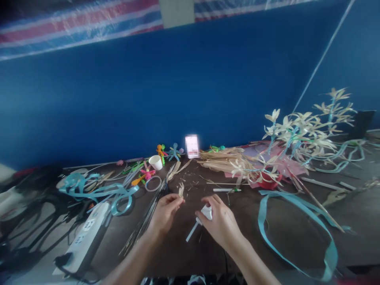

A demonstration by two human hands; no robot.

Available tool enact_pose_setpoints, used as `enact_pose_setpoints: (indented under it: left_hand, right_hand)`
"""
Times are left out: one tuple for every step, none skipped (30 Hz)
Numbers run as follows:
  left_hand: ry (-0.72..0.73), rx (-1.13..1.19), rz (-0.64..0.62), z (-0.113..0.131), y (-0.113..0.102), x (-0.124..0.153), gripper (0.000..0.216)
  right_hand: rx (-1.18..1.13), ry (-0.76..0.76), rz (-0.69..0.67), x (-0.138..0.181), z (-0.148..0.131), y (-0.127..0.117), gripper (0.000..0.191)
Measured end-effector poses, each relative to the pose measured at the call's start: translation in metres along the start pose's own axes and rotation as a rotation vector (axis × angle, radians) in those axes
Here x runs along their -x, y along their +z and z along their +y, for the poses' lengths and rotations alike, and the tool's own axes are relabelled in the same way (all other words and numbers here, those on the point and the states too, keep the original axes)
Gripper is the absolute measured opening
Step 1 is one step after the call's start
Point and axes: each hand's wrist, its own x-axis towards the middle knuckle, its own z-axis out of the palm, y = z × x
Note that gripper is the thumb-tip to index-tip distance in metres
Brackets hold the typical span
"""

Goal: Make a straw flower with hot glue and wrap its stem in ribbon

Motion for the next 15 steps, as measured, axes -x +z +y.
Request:
enact_pose_setpoints:
  left_hand:
    - [0.02, -0.04, 0.007, 0.0, 0.002, 0.0, 0.013]
    - [0.042, -0.073, 0.014, -0.001, 0.003, 0.001, 0.014]
    - [0.061, -0.1, 0.021, -0.002, 0.005, 0.001, 0.014]
    - [0.079, -0.127, 0.029, -0.002, 0.006, 0.002, 0.014]
    - [0.094, -0.158, 0.041, -0.003, 0.007, 0.002, 0.014]
    - [0.109, -0.194, 0.057, -0.003, 0.008, 0.003, 0.013]
    - [0.125, -0.235, 0.072, -0.003, 0.008, 0.004, 0.012]
    - [0.142, -0.277, 0.085, -0.003, 0.007, 0.004, 0.012]
    - [0.159, -0.316, 0.095, -0.003, 0.006, 0.005, 0.012]
    - [0.175, -0.352, 0.099, -0.002, 0.006, 0.006, 0.012]
    - [0.193, -0.388, 0.099, -0.002, 0.005, 0.007, 0.012]
    - [0.211, -0.423, 0.096, -0.001, 0.004, 0.008, 0.013]
    - [0.23, -0.455, 0.094, 0.0, 0.004, 0.008, 0.014]
    - [0.248, -0.484, 0.093, 0.0, 0.004, 0.009, 0.014]
    - [0.263, -0.507, 0.094, 0.001, 0.004, 0.01, 0.014]
  right_hand:
    - [-0.102, -0.009, 0.021, -0.004, -0.009, -0.001, 0.021]
    - [-0.195, -0.015, 0.042, -0.008, -0.018, 0.0, 0.019]
    - [-0.27, -0.012, 0.052, -0.011, -0.025, 0.001, 0.019]
    - [-0.322, -0.006, 0.062, -0.015, -0.03, 0.004, 0.017]
    - [-0.354, -0.001, 0.071, -0.017, -0.034, 0.007, 0.016]
    - [-0.37, 0.004, 0.075, -0.02, -0.036, 0.01, 0.014]
    - [-0.374, 0.009, 0.079, -0.021, -0.038, 0.013, 0.013]
    - [-0.372, 0.013, 0.084, -0.023, -0.038, 0.015, 0.013]
    - [-0.369, 0.018, 0.087, -0.023, -0.038, 0.017, 0.012]
    - [-0.369, 0.023, 0.09, -0.024, -0.039, 0.019, 0.012]
    - [-0.372, 0.027, 0.091, -0.024, -0.039, 0.02, 0.011]
    - [-0.378, 0.031, 0.091, -0.024, -0.039, 0.02, 0.011]
    - [-0.385, 0.034, 0.091, -0.024, -0.039, 0.021, 0.01]
    - [-0.391, 0.038, 0.092, -0.024, -0.04, 0.021, 0.01]
    - [-0.397, 0.042, 0.093, -0.024, -0.041, 0.021, 0.009]
